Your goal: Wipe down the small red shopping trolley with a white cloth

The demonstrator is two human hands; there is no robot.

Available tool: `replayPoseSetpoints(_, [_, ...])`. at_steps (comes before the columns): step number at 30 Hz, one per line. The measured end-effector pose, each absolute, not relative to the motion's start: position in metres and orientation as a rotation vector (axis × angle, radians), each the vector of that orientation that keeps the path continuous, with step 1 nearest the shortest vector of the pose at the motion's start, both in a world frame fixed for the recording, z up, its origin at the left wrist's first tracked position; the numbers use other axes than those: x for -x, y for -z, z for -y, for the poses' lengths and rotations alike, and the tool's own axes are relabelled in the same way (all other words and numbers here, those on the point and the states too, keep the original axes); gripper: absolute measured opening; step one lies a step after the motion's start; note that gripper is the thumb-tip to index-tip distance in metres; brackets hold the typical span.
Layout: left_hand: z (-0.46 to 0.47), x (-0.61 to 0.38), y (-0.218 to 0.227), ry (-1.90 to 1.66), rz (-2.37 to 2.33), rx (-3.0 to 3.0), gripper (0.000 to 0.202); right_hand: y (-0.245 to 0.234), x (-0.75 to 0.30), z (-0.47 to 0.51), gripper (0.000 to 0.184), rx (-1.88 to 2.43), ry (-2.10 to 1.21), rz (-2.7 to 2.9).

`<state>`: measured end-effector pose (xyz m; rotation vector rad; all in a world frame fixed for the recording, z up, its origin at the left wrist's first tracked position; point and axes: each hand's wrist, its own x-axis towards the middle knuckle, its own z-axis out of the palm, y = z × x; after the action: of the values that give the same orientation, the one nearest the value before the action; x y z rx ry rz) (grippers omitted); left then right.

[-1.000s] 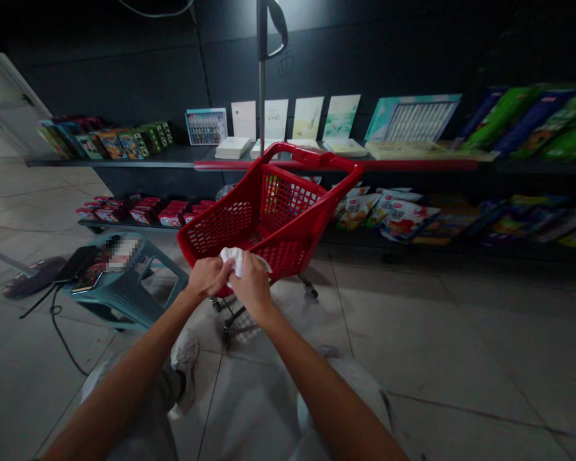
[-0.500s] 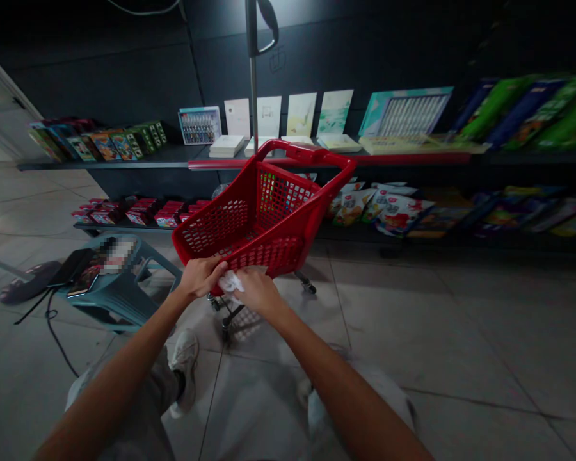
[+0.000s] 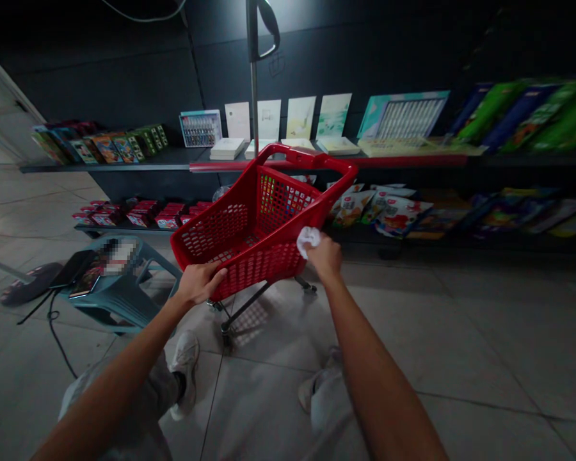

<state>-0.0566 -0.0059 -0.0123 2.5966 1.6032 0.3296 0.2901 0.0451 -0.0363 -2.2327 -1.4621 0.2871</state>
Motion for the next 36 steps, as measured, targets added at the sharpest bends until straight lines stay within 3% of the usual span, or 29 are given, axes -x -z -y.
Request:
replayPoseSetpoints(4, [0.003, 0.058, 0.013, -0.35, -1.651, -2.587, 0.058, 0.049, -0.211, -0.029, 0.037, 2.209, -0.475, 1.708])
replayPoseSetpoints(9, [-0.004, 0.06, 0.011, -0.363, -1.712, -2.557, 0.063, 0.054, -0.128, 0.002, 0.032, 1.798, -0.639, 2.104])
replayPoseSetpoints(17, [-0.008, 0.056, 0.011, -0.378, -1.765, -2.542, 0.063, 0.069, -0.069, 0.029, 0.032, 1.534, -0.93, 2.094])
replayPoseSetpoints(24, [-0.005, 0.068, 0.01, -0.38, -1.684, -2.583, 0.062, 0.055, -0.133, 0.002, 0.025, 1.697, -0.703, 2.081])
replayPoseSetpoints(36, [0.006, 0.082, 0.008, -0.407, -1.629, -2.564, 0.062, 0.04, -0.308, -0.046, 0.043, 2.076, -0.286, 1.182])
